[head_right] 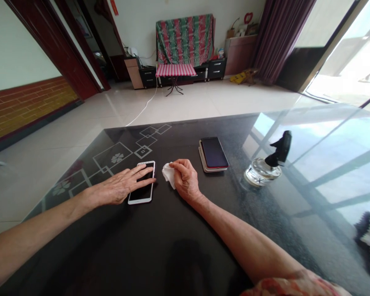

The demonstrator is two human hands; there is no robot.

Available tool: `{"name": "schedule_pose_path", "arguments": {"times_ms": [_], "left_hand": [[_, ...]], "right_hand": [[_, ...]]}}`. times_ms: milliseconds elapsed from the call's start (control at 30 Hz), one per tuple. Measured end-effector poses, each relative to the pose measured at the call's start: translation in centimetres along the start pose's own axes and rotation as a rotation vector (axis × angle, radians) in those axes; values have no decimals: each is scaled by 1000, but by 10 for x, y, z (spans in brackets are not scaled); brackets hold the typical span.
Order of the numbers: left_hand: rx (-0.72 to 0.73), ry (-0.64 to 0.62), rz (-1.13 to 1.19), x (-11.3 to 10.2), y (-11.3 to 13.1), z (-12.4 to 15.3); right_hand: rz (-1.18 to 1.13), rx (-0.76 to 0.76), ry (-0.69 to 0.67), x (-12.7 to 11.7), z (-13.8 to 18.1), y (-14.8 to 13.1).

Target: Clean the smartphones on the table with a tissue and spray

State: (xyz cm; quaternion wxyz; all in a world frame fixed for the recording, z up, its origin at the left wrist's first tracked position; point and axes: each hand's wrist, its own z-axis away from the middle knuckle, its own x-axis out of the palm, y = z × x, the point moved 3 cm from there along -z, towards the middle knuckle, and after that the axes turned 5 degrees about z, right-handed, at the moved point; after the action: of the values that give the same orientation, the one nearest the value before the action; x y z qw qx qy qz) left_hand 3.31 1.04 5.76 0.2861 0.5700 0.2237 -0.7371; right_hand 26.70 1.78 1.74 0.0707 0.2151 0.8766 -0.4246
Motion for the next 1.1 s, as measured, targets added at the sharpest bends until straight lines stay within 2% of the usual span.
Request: {"name": "schedule_pose_path", "arguments": {"times_ms": [133,300,400,633,733,833,1100], "left_hand": [[40,17,85,-5,10,-11],[-86,37,202,-14,13,-29],[-102,70,291,-12,10,-35],[17,213,343,4,5,-48],[89,276,293,3,9,-52],[90,318,228,-1,14,-51],[48,169,206,-16,25,-41]], "right_hand": [[-4,-1,4,0,0,0],[1,-4,11,-1,0,-1],[-5,-3,12,-1,0,-2],[10,2,20,-2,-1,-1],[7,12,28,-2,-1,1],[-9,32,35,-1,-1,3],[-24,46,36,1,0,8]]}}
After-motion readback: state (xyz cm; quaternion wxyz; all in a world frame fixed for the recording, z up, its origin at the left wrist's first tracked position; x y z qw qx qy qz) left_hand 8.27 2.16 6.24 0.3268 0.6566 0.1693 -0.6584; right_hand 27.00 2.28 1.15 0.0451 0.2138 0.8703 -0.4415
